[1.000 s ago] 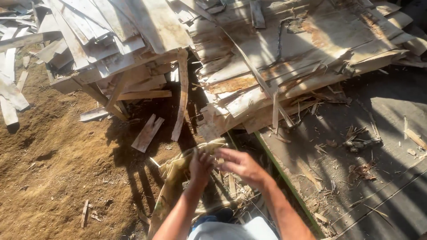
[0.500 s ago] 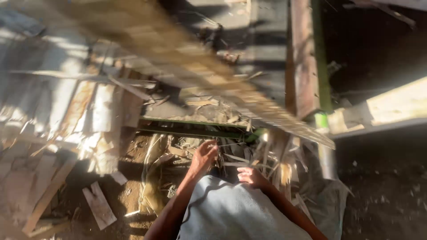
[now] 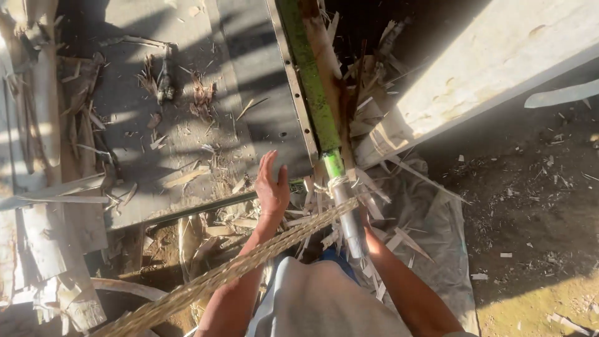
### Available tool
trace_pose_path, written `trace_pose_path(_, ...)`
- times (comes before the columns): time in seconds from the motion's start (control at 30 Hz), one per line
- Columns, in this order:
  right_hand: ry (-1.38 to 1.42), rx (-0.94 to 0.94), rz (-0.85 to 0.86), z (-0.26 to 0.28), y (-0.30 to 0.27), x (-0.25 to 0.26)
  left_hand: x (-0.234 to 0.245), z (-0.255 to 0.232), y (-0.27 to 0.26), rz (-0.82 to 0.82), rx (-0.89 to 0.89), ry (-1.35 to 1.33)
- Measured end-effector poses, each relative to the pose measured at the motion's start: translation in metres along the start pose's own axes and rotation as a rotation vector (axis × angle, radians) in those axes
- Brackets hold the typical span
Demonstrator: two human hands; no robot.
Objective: Cutting thin wood veneer slices using an industrial slicing machine.
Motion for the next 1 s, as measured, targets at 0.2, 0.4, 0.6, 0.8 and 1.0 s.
trace_pose_path(0.2,-0.219,0.076,-0.119,0.039,0.071,-0.01,-0.04,0.028,0.025,0.029,-0.085,0.303)
trace_pose_path(0.4,-0.494,0.173,-0.23,0.085,0.124,-0.066,-0.048,0.033,0.021,-0.001,-0.118,0.405)
trace_pose_path(0.6,-0.756,0.288,-0.351,0.129,0.157,-0.115,-0.056,0.038,0.023,0.049,-0.103,0.468)
trace_pose_path(0.8,-1.012,0.428,-0.497,0.163,0.173,-0.129,-0.058,0.038,0.025,0.077,-0.079,0.464)
trace_pose_path(1.0,-1.262,0.573,-0.686,0.204,0.132,-0.152,-0.059,0.04,0.025,0.077,-0.086,0.452)
Point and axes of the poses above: each hand's wrist, its own y-axis towards the middle knuckle, its own x-axis out of the back of the hand, z = x × y, the point moved 9 cm from there along y, towards the middle knuckle, and after that the axes turned 9 degrees about -y, right-handed, at the moved point
